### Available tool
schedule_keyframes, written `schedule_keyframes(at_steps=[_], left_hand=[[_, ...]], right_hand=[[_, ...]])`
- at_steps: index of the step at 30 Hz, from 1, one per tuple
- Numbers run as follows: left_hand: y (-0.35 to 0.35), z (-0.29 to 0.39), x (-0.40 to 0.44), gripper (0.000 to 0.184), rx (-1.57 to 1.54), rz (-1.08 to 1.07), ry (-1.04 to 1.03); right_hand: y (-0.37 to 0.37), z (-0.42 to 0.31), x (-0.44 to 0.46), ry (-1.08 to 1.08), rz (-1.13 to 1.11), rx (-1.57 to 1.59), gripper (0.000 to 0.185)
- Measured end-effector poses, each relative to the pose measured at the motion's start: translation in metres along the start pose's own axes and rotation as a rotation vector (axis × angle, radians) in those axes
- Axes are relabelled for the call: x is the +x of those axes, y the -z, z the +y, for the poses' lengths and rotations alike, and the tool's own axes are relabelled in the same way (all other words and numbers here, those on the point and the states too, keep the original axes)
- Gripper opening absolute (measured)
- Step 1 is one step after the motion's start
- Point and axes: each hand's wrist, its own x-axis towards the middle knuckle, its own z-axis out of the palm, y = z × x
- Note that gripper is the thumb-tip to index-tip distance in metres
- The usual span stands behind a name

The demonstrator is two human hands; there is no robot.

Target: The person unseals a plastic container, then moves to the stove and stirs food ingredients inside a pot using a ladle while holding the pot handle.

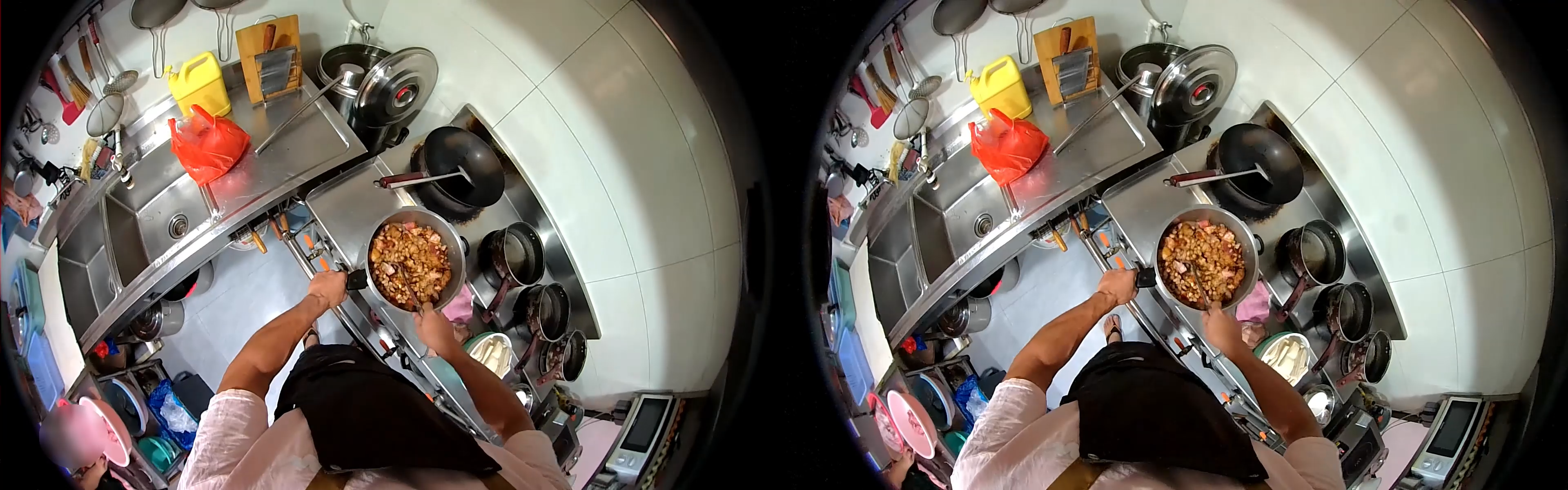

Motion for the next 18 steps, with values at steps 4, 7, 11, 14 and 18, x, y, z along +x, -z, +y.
schedule_keyframes(at_steps=[4, 7, 11, 14, 18], left_hand=[[0.004, 0.003, 0.000, 0.026, 0.017, -0.008, 0.009], [0.000, 0.002, 0.002, 0.026, 0.020, -0.005, 0.008], [0.001, 0.004, -0.001, 0.024, 0.009, 0.000, 0.037], [-0.005, -0.002, 0.004, 0.032, -0.002, -0.039, 0.026], [0.012, 0.010, -0.006, 0.026, 0.016, -0.047, 0.065]], right_hand=[[0.021, -0.019, 0.026, -0.035, -0.062, 0.100, 0.041], [0.034, 0.010, 0.027, 0.080, -0.060, 0.107, 0.043], [0.062, 0.031, -0.015, 0.047, -0.035, 0.098, 0.042], [0.067, 0.038, -0.028, 0.049, 0.052, -0.002, 0.039], [0.056, 0.030, -0.007, 0.091, 0.193, -0.078, 0.035]])
